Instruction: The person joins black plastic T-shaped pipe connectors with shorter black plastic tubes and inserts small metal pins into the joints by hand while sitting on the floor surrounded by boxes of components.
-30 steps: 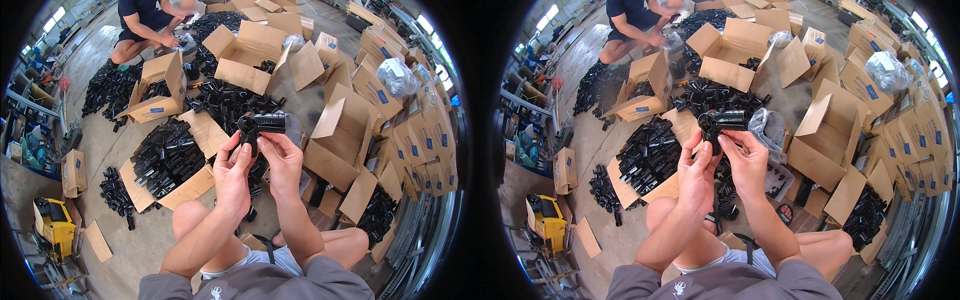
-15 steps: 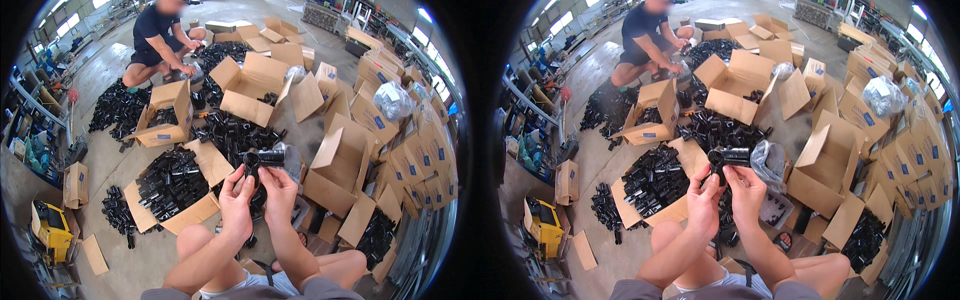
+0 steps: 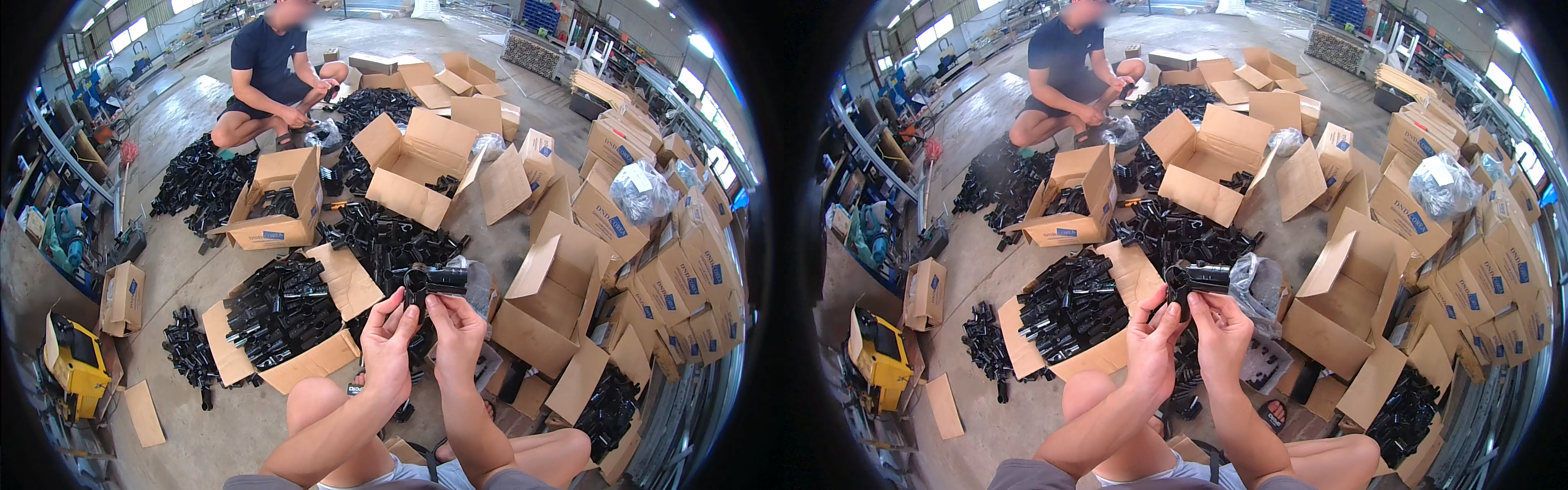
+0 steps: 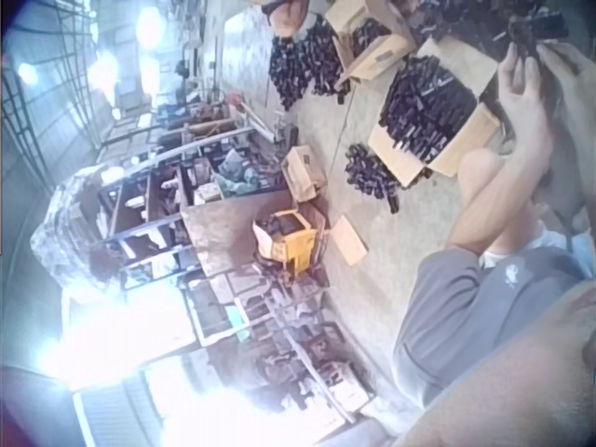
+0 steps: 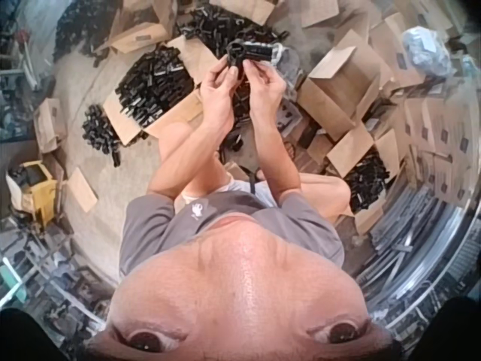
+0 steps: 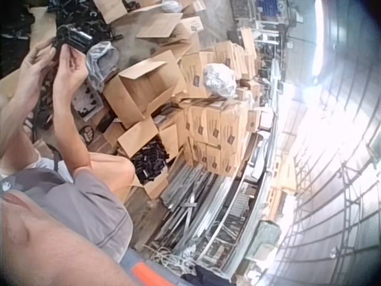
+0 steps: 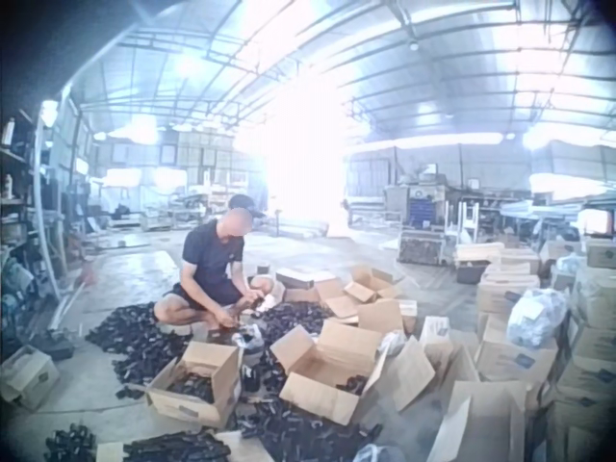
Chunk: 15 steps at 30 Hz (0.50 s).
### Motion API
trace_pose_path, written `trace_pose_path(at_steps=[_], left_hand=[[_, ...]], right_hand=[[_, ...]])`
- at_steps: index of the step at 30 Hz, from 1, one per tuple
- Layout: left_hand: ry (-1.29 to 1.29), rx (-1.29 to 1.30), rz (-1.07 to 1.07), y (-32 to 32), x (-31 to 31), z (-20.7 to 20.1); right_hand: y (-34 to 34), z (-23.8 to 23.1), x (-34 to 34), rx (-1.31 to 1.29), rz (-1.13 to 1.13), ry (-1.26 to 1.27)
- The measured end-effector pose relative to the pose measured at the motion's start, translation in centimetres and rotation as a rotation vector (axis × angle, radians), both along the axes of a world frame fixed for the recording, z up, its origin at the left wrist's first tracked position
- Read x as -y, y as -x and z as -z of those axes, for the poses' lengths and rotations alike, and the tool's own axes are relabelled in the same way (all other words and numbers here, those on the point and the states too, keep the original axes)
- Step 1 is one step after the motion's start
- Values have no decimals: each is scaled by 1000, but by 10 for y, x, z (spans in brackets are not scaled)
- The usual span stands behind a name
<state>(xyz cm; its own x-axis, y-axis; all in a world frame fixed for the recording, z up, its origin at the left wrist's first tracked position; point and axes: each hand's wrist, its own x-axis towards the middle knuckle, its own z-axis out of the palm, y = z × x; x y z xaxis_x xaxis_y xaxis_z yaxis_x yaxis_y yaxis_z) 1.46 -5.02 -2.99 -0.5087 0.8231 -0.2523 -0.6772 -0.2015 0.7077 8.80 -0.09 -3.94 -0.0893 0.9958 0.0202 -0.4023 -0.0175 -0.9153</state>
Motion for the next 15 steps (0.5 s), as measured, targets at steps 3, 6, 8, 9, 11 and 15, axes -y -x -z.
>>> trace_pose_path(at_steps=[3, 6, 8, 9, 11, 15], left_hand=[[5, 7, -7, -1, 0, -5], [1, 2, -5, -3, -2, -2], [0, -3, -1, -3, -2, -1], [1, -4, -1, -3, -2, -1], [5, -8, -6, -1, 0, -2], [-1, -8, -7, -2, -1, -3]], right_hand=[[1, -2, -1, 12, 18, 3], [7, -10, 5, 20, 105, -50], [7, -10, 10, 2, 111, -41], [7, -9, 11, -7, 114, -36], [5, -2, 7, 54, 76, -8], [6, -8, 5, 82, 96, -59]])
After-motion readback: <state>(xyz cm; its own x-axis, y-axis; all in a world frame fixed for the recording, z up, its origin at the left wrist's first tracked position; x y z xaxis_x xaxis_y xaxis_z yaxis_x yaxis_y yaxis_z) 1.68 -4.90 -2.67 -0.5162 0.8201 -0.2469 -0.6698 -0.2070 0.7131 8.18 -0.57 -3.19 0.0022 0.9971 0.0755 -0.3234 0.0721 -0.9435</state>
